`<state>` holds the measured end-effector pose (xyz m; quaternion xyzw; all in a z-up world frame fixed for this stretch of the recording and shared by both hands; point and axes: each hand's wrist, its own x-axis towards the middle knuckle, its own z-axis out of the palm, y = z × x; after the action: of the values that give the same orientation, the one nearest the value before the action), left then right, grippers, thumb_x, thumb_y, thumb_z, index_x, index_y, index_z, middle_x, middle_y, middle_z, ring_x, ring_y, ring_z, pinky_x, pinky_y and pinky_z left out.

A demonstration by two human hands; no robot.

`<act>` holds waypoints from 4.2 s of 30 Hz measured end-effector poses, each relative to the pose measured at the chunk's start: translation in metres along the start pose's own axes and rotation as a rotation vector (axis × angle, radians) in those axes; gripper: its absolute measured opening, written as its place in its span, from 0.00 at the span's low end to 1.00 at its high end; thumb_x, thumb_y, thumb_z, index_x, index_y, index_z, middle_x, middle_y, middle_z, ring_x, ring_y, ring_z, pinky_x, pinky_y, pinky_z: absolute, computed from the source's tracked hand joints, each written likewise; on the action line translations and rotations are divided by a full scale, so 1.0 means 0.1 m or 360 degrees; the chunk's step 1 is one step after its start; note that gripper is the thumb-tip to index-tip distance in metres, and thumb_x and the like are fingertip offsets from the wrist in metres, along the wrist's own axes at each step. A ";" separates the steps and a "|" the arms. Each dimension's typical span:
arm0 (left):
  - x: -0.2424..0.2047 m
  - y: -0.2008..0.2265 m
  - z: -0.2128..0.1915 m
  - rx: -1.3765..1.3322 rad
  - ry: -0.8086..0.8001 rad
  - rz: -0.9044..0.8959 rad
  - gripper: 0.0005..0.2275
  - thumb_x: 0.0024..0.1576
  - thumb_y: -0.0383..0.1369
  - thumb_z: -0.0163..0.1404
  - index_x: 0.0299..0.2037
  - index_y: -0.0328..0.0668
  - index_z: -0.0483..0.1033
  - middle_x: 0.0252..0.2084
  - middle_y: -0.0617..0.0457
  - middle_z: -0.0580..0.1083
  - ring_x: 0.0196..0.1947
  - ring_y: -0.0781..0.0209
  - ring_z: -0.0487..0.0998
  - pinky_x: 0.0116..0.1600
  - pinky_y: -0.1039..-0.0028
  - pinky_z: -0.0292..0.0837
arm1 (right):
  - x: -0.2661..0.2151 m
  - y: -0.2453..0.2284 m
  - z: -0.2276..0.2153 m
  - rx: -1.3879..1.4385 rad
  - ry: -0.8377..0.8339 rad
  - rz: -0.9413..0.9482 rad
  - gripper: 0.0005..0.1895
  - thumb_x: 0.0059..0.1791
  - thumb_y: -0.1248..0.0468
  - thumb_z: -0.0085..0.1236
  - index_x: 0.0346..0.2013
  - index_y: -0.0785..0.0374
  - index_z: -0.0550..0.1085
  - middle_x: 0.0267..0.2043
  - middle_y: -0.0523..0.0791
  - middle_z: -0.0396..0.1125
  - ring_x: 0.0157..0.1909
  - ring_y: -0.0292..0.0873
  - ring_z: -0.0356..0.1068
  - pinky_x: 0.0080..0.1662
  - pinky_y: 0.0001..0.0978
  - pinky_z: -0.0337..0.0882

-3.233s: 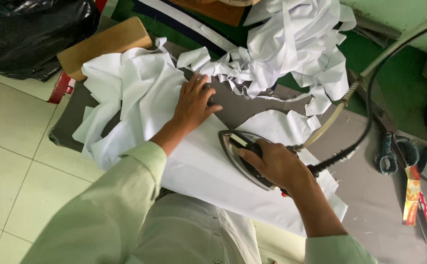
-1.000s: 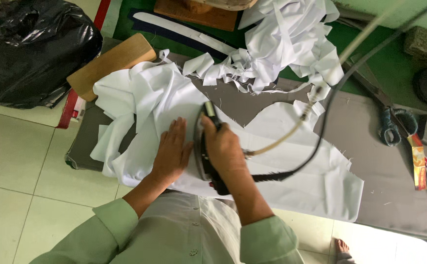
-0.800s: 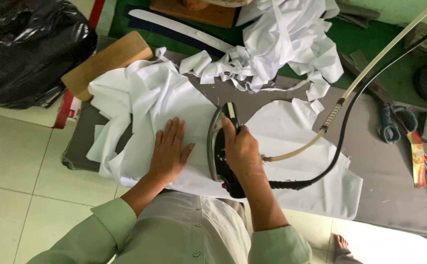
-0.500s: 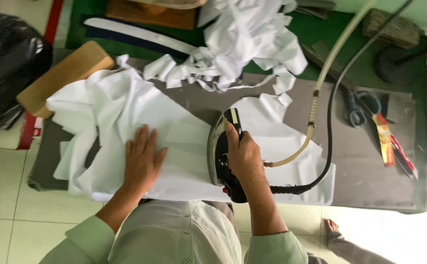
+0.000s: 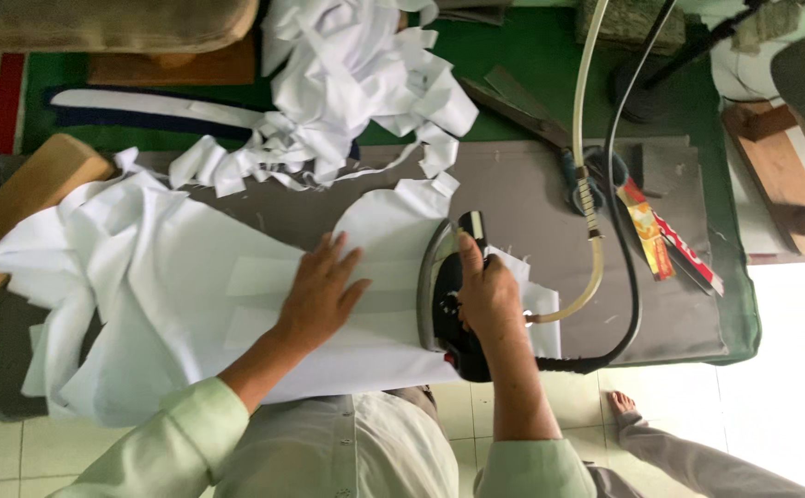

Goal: The person irons a white shirt on a table using a steam iron and a wooden pressing block. They smooth the fabric with their hands, press the seams and body of the shirt, and flip the garment to iron different sections.

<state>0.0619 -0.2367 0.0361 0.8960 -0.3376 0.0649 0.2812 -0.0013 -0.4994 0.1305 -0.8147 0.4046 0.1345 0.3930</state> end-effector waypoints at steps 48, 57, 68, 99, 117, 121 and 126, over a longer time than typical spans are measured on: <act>-1.47 -0.81 -0.72 0.0450 -0.0308 -0.0988 0.35 0.65 0.58 0.34 0.77 0.42 0.51 0.79 0.32 0.45 0.79 0.35 0.42 0.72 0.35 0.37 | -0.96 -1.17 0.60 -0.1461 -0.1101 -0.0940 0.21 0.46 0.43 0.55 0.47 0.49 0.76 0.46 0.49 0.76 0.52 0.56 0.76 0.52 0.50 0.76; -1.63 -1.11 -0.86 -0.0404 0.0261 -0.1270 0.30 0.69 0.55 0.24 0.79 0.52 0.44 0.80 0.47 0.44 0.79 0.43 0.41 0.76 0.48 0.29 | -1.29 -1.80 1.35 -0.1372 -0.1198 -0.1125 0.18 0.47 0.50 0.51 0.43 0.56 0.77 0.43 0.53 0.75 0.51 0.60 0.75 0.51 0.53 0.76; -1.38 -0.74 -1.28 -0.0657 0.0744 -0.1199 0.21 0.71 0.35 0.36 0.74 0.42 0.59 0.74 0.34 0.57 0.74 0.39 0.55 0.76 0.53 0.47 | -1.66 -1.95 1.47 -0.1038 -0.1011 -0.0979 0.21 0.49 0.52 0.53 0.49 0.64 0.76 0.41 0.56 0.75 0.48 0.60 0.77 0.47 0.52 0.77; -0.86 -0.81 -0.68 0.0388 -0.0294 -0.0943 0.30 0.68 0.54 0.31 0.76 0.46 0.52 0.79 0.38 0.46 0.79 0.40 0.42 0.73 0.38 0.35 | 0.17 0.10 -0.33 -0.0360 0.0010 -0.0108 0.21 0.48 0.49 0.63 0.41 0.66 0.76 0.08 0.49 0.62 0.09 0.49 0.66 0.23 0.41 0.66; -0.83 -1.13 -0.77 0.0395 -0.0257 -0.1061 0.34 0.68 0.58 0.32 0.75 0.40 0.55 0.78 0.34 0.48 0.78 0.37 0.44 0.72 0.36 0.38 | -0.78 -1.72 0.96 -0.1127 -0.0853 -0.0752 0.23 0.45 0.45 0.58 0.45 0.56 0.79 0.42 0.52 0.76 0.49 0.57 0.78 0.48 0.51 0.77; -0.73 -1.89 -1.38 0.0416 0.0612 -0.0178 0.10 0.60 0.35 0.58 0.46 0.37 0.81 0.48 0.36 0.77 0.54 0.31 0.77 0.58 0.50 0.71 | -0.89 -2.00 1.29 -0.1114 -0.0918 -0.0790 0.25 0.44 0.46 0.55 0.48 0.58 0.78 0.45 0.53 0.75 0.51 0.59 0.76 0.48 0.54 0.76; -0.59 -3.28 -2.19 0.0898 0.0579 -0.0281 0.15 0.61 0.33 0.60 0.57 0.41 0.79 0.54 0.38 0.75 0.57 0.38 0.74 0.60 0.54 0.68 | -1.16 -2.35 1.49 -0.1053 -0.0957 -0.0778 0.27 0.48 0.48 0.53 0.50 0.67 0.78 0.50 0.58 0.74 0.56 0.61 0.74 0.54 0.55 0.75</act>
<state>0.2434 0.1178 0.0494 0.9379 -0.1719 0.2899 0.0825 0.1192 -0.2380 0.2204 -0.8916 0.0068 0.3881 0.2330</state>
